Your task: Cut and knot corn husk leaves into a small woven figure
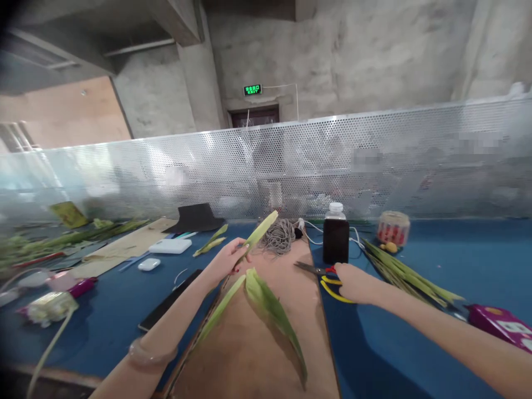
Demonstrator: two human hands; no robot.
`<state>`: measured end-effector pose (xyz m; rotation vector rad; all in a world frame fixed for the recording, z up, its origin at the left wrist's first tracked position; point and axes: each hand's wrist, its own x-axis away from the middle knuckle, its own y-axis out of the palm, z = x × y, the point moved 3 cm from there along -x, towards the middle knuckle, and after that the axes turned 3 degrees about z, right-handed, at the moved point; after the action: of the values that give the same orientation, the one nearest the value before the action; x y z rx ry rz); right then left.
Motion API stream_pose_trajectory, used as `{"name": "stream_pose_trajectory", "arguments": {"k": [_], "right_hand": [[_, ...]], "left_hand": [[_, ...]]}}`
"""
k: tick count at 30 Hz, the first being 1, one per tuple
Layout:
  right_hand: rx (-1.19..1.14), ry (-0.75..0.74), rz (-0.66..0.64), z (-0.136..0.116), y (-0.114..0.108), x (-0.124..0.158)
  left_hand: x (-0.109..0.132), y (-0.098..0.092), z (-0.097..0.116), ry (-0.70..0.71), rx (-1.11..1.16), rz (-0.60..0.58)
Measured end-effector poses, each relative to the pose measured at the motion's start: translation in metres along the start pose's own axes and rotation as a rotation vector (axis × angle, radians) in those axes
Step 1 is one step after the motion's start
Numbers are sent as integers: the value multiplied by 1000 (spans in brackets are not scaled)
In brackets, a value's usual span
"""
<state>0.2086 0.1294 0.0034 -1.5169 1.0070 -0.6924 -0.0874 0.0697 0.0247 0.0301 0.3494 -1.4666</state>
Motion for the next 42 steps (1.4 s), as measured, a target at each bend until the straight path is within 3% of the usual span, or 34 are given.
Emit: {"name": "stream_pose_trajectory", "arguments": {"k": [6,9,12,15,19,26,36,42], "right_hand": [[-106,16,112,-19,0,-2],[-313,35,140,-36,2,-3],[-676,142,13,-46,16,-3],[-812,222,-106,-44,33,0],[-866,252,-162,-41,39,9],[-886,109,-167,-63,22,24],[-879,112,-155,-64,23,27],[-920,138,-187,-60,26,24]], "left_hand": [[-4,-3,-8,38,-60,-23],[-3,-9,-10,43,-66,3],[0,-14,-11,37,-78,24],[2,-9,-11,28,-81,-7],[7,7,-8,39,-74,-56],[20,29,-2,13,-90,-162],[23,32,-2,-36,-111,-235],[27,33,1,-160,-23,-281]]}}
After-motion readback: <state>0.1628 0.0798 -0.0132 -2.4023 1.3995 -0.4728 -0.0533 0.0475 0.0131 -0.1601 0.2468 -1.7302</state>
